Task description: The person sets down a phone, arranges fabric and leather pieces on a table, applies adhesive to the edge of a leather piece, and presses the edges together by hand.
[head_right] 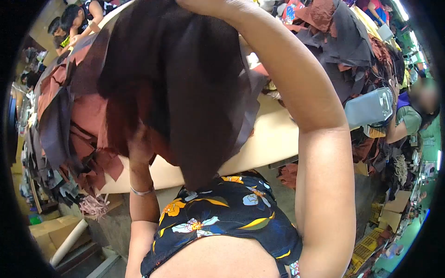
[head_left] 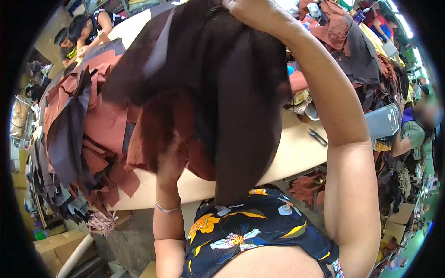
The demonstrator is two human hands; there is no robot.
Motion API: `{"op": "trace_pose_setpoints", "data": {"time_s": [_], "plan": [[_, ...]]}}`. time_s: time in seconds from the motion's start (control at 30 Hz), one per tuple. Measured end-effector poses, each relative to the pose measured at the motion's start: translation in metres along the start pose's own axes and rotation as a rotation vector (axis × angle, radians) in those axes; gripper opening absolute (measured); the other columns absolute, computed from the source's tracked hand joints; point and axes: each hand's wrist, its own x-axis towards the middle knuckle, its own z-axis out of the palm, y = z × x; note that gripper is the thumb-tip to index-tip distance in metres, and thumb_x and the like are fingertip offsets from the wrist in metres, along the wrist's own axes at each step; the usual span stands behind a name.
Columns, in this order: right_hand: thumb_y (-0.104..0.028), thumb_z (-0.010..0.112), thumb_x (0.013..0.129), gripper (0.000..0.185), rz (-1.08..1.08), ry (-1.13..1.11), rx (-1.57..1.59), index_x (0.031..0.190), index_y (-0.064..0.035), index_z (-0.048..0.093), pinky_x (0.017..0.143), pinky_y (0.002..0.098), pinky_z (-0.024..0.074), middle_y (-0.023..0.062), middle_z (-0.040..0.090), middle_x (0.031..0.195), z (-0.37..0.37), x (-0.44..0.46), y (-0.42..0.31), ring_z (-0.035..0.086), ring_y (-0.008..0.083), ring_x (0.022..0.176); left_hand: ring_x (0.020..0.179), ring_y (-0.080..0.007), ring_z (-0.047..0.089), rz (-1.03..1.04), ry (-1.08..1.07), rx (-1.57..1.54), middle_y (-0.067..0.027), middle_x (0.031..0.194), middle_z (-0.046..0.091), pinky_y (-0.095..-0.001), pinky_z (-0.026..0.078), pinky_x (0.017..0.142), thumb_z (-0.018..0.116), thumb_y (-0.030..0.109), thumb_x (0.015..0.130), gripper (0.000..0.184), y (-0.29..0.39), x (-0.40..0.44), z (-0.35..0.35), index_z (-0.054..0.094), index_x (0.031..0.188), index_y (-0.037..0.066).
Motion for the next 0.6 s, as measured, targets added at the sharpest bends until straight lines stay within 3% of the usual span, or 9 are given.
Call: {"op": "trace_pose_setpoints", "data": {"time_s": [0.03,0.07,0.17,0.2,0.27,0.3,0.37,0.5,0.6], "plan": [[-0.003,0.046,0.081,0.050,-0.106,0.136,-0.089,0.130,-0.0001,0.042,0.081,0.0342,0.0451,0.0238,0.058,0.096,0.012,-0.010,0.007,0.056,0.0292,0.083,0.103,-0.0251,0.054,-0.042,-0.003,-0.100,-0.0153,0.110,0.059,-0.0383,0.042,0.093,0.052,0.027,0.092,0.036,-0.005,0.003,-0.007,0.054,0.115,0.000],[-0.004,0.046,0.081,0.047,0.041,0.076,0.007,0.128,0.0002,0.043,0.081,0.0350,0.0451,0.0230,0.059,0.095,0.017,-0.021,0.000,0.056,0.0286,0.082,0.100,-0.0243,0.057,-0.109,-0.028,-0.260,-0.0149,0.107,0.061,-0.0380,0.044,0.091,0.050,0.026,0.093,0.033,-0.010,0.007,-0.016,0.057,0.113,0.000],[-0.007,0.046,0.081,0.041,0.458,-0.099,0.263,0.121,0.0011,0.048,0.078,0.0372,0.0451,0.0206,0.059,0.092,0.012,-0.052,-0.016,0.057,0.0269,0.082,0.104,-0.0243,0.056,-0.362,-0.196,-1.442,-0.0152,0.116,0.057,-0.0359,0.044,0.093,0.048,0.027,0.095,0.036,-0.020,0.008,-0.039,0.053,0.117,-0.001],[-0.009,0.056,0.082,0.057,0.410,-0.180,0.174,0.136,-0.0031,0.037,0.081,0.0290,0.0488,0.0118,0.063,0.107,0.028,-0.086,0.011,0.063,0.0196,0.088,0.105,-0.0248,0.056,-0.355,-0.286,-1.796,-0.0156,0.120,0.056,-0.0350,0.044,0.095,0.048,0.027,0.095,0.038,-0.025,0.010,-0.046,0.050,0.120,-0.002],[-0.015,0.057,0.083,0.059,0.510,-0.137,0.436,0.136,-0.0069,0.034,0.076,0.0368,0.0489,0.0154,0.066,0.091,0.029,-0.138,-0.015,0.064,0.0298,0.084,0.105,-0.0262,0.057,-0.642,0.302,-1.550,-0.0174,0.119,0.057,-0.0371,0.045,0.093,0.047,0.032,0.095,0.042,-0.047,-0.019,-0.066,0.050,0.122,0.000],[-0.011,0.058,0.082,0.061,0.568,-0.162,0.500,0.137,-0.0074,0.033,0.080,0.0362,0.0480,0.0155,0.066,0.093,0.033,-0.170,-0.020,0.064,0.0296,0.087,0.107,-0.0248,0.054,-0.483,0.108,-1.643,-0.0177,0.120,0.055,-0.0378,0.043,0.095,0.047,0.033,0.094,0.044,-0.076,-0.041,-0.083,0.049,0.121,-0.001],[-0.008,0.057,0.081,0.066,0.653,-0.220,0.384,0.140,-0.0097,0.029,0.083,0.0349,0.0469,0.0157,0.064,0.098,0.041,-0.238,-0.030,0.063,0.0278,0.089,0.106,-0.0205,0.050,-0.617,0.337,-1.259,-0.0119,0.121,0.051,-0.0355,0.040,0.094,0.046,0.037,0.094,0.045,-0.060,-0.065,-0.089,0.047,0.124,0.003],[0.000,0.054,0.080,0.068,1.095,-0.192,0.481,0.142,-0.0115,0.027,0.065,0.0317,0.0493,0.0119,0.062,0.096,0.038,-0.302,-0.077,0.060,0.0187,0.074,0.107,-0.0184,0.047,-0.639,0.598,-0.695,-0.0051,0.128,0.045,-0.0325,0.042,0.089,0.046,0.044,0.092,0.052,-0.024,-0.087,-0.065,0.042,0.129,0.007],[0.001,0.056,0.077,0.071,1.055,-0.188,0.397,0.141,-0.0127,0.029,0.072,0.0352,0.0491,0.0131,0.060,0.106,0.049,-0.310,-0.088,0.060,0.0229,0.081,0.089,-0.0168,0.050,-0.703,0.301,-0.631,-0.0036,0.115,0.052,-0.0320,0.044,0.077,0.044,0.039,0.093,0.041,-0.018,-0.100,-0.050,0.046,0.123,0.011]]}}
